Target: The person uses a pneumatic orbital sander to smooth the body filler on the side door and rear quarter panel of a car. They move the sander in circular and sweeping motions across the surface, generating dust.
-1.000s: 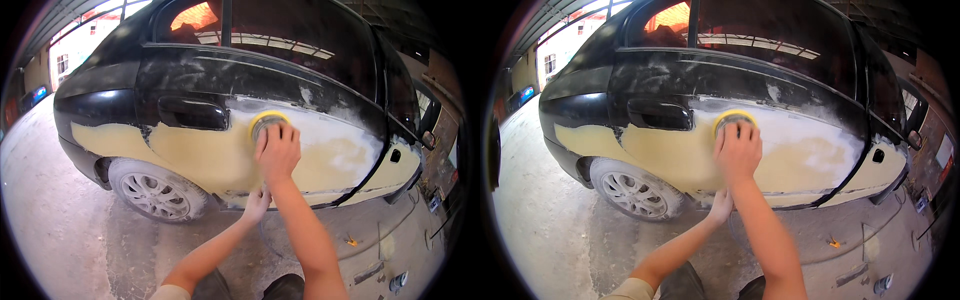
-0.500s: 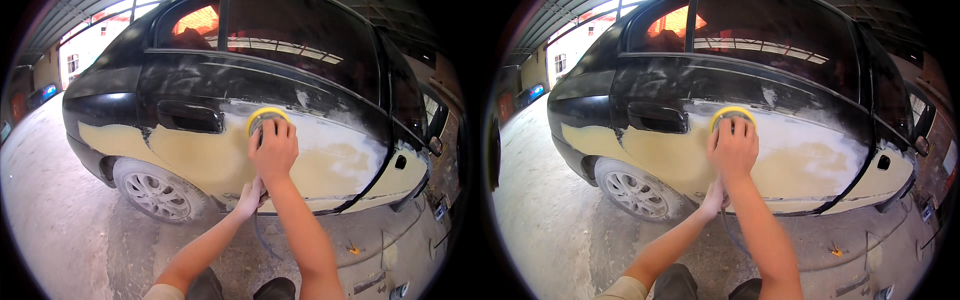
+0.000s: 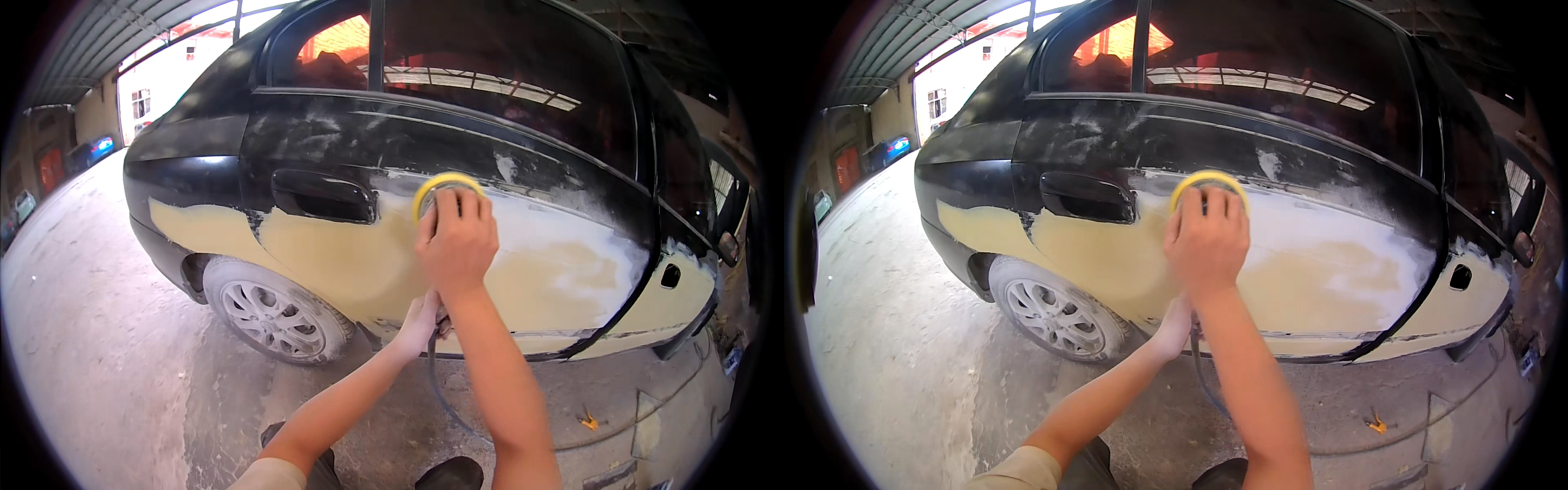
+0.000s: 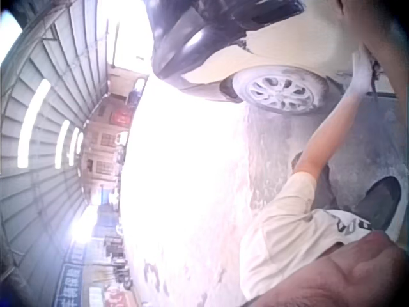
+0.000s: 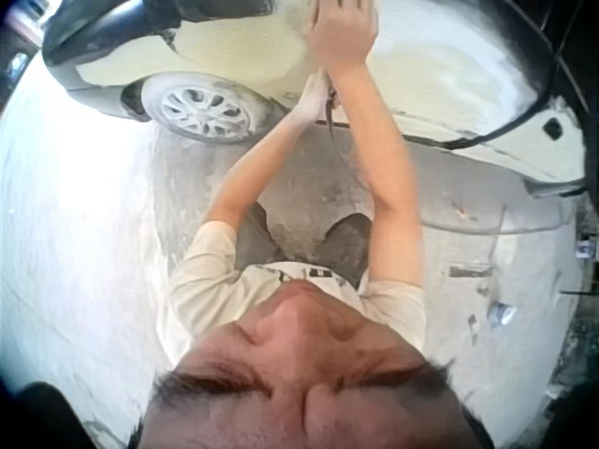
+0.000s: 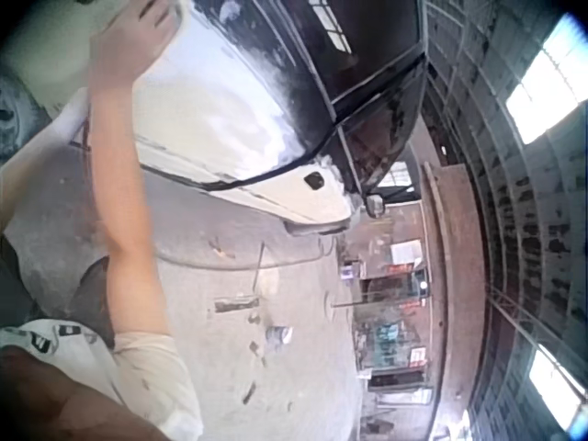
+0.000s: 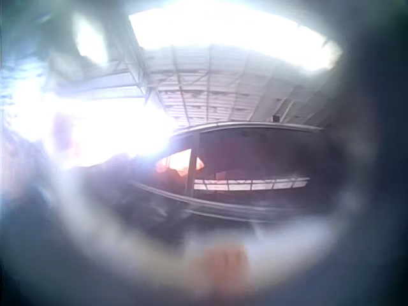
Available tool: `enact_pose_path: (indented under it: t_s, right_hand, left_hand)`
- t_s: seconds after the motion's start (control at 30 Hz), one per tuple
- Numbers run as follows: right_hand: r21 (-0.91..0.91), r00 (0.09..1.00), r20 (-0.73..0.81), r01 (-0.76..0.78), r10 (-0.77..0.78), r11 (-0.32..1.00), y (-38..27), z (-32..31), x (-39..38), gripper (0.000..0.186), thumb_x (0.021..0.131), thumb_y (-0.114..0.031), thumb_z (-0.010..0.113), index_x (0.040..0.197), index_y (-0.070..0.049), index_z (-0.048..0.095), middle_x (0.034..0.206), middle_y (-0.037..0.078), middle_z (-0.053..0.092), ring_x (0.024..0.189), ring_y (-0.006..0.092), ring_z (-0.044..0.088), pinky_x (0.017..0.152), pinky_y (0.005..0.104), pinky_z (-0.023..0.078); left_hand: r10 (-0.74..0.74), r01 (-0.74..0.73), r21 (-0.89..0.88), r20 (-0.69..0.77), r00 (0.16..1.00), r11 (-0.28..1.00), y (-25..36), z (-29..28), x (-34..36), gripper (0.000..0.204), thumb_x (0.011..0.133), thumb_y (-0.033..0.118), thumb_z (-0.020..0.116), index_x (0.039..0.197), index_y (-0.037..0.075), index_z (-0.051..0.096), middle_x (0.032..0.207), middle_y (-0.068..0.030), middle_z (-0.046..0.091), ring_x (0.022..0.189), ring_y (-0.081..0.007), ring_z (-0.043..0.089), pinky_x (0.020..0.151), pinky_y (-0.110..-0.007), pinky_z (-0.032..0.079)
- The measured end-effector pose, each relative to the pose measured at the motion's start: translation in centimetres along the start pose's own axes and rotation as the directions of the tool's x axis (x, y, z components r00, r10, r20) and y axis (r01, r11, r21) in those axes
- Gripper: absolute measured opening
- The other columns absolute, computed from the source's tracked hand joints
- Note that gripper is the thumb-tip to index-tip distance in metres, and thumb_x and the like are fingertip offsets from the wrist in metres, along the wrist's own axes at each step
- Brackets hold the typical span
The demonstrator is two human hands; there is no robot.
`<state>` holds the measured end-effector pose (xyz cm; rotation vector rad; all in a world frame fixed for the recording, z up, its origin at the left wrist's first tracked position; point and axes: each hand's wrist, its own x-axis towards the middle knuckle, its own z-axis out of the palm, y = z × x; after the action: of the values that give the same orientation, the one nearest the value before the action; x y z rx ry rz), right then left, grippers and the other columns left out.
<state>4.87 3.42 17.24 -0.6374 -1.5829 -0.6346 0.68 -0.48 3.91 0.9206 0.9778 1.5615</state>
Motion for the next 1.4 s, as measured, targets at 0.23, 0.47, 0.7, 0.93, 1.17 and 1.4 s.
enact_pose_path:
  t_s: [0.23,0.47,0.7,0.93,1.17,1.4]
  right_hand:
    - [-0.086,1.0,0.005,-0.024,0.024,0.996,-0.5,0.2,-0.8,0.017,0.078,-0.009,0.073,0.094,-0.01,0.069,0.102,0.008,0.066,0.097,0.0311,0.064,0.077,0.041,0.056]
    - [-0.083,0.998,0.022,0.053,-0.052,0.995,-2.8,1.0,-4.1,0.02,0.072,-0.004,0.075,0.09,-0.01,0.067,0.101,0.007,0.066,0.094,0.0313,0.063,0.075,0.0401,0.055]
    - [-0.143,0.999,-0.003,-0.037,0.037,0.989,-2.4,1.2,-2.4,0.021,0.072,-0.006,0.075,0.091,-0.011,0.068,0.101,0.006,0.066,0.093,0.0291,0.063,0.073,0.0391,0.055]
    - [-0.129,1.0,-0.001,-0.016,0.016,0.992,-2.7,1.2,-3.3,0.02,0.072,-0.006,0.076,0.089,-0.011,0.068,0.101,0.007,0.066,0.093,0.029,0.063,0.072,0.0385,0.056]
    - [-0.123,0.998,-0.025,-0.058,0.055,0.991,-3.2,1.2,-2.5,0.017,0.075,-0.005,0.074,0.09,-0.011,0.068,0.102,0.008,0.066,0.095,0.0306,0.063,0.072,0.0402,0.056]
    - [-0.128,0.999,-0.014,-0.043,0.041,0.991,-3.3,1.3,-2.7,0.017,0.074,-0.005,0.074,0.09,-0.011,0.069,0.103,0.008,0.066,0.096,0.031,0.064,0.072,0.04,0.056]
  left_hand:
    - [0.0,0.032,-0.186,0.169,0.986,0.982,-1.0,-0.2,0.7,0.06,0.11,0.059,0.035,0.072,0.012,0.04,0.057,0.0034,0.034,0.049,-0.0101,0.04,0.047,-0.029,0.033]
    - [0.04,-0.006,-0.195,0.17,0.985,0.981,-4.4,-2.5,0.4,0.056,0.113,0.051,0.034,0.072,0.013,0.038,0.058,0.0057,0.034,0.048,-0.0063,0.032,0.045,-0.026,0.025]
    - [0.056,0.035,-0.222,0.392,0.918,0.975,-2.8,-3.7,1.1,0.054,0.111,0.054,0.038,0.076,0.013,0.04,0.061,0.0058,0.036,0.05,-0.0053,0.031,0.046,-0.025,0.026]
    - [0.002,0.073,-0.208,0.342,0.94,0.975,-3.9,-4.0,0.8,0.058,0.108,0.06,0.043,0.077,0.01,0.047,0.06,0.0056,0.038,0.049,-0.005,0.032,0.046,-0.025,0.025]
    - [-0.002,0.07,-0.208,0.312,0.95,0.976,-2.5,-3.9,0.9,0.06,0.108,0.057,0.047,0.072,0.009,0.05,0.06,0.0045,0.043,0.048,-0.0046,0.033,0.044,-0.024,0.023]
    - [-0.041,0.092,-0.197,0.249,0.968,0.976,-2.5,-3.9,0.6,0.061,0.106,0.058,0.05,0.071,0.008,0.051,0.06,0.0031,0.046,0.048,-0.0047,0.034,0.044,-0.024,0.024]
